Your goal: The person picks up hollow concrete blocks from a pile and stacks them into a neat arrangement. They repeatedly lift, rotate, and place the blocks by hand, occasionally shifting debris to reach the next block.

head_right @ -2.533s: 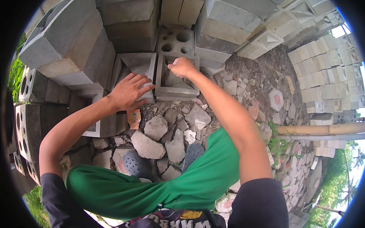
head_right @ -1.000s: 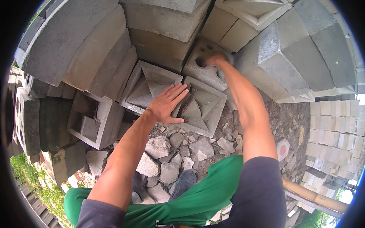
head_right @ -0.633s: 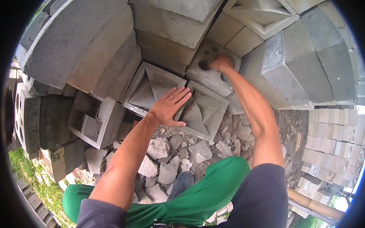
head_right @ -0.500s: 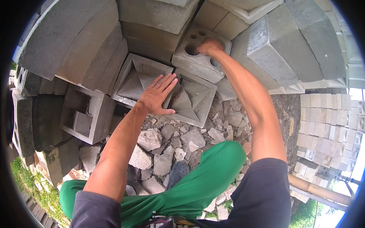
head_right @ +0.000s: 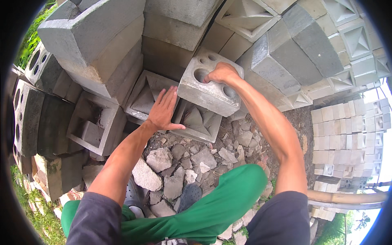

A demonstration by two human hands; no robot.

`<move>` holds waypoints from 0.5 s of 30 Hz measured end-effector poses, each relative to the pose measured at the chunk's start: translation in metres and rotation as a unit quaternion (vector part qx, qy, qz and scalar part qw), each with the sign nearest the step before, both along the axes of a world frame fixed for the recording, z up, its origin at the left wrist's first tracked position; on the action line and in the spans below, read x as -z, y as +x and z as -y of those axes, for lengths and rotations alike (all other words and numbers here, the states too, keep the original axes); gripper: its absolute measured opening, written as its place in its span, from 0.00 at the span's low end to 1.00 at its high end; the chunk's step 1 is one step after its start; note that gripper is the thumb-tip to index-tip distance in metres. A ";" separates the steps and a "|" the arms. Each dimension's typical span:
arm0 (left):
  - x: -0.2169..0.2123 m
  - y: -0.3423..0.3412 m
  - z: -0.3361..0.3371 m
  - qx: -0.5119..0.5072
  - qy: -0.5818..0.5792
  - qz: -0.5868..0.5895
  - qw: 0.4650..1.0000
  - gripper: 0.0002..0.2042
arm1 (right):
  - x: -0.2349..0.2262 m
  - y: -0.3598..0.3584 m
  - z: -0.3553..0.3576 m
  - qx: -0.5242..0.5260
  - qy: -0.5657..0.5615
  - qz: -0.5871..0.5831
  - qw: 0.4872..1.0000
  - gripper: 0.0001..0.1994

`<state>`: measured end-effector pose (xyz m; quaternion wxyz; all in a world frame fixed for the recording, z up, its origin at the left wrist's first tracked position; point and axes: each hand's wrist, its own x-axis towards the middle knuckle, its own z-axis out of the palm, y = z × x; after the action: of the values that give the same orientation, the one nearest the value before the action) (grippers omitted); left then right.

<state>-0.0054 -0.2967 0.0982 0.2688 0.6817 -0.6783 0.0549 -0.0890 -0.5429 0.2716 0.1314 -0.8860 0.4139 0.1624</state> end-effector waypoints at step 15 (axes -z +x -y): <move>-0.068 -0.063 -0.063 -0.214 0.059 -0.399 0.890 0.48 | 0.072 -0.116 -0.137 0.034 0.038 0.096 0.994 0.37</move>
<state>-0.0684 -0.2335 0.1666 0.4574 0.7897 -0.3534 -0.2056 -0.2047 -0.4060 0.1997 0.2094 -0.8775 0.4225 0.0875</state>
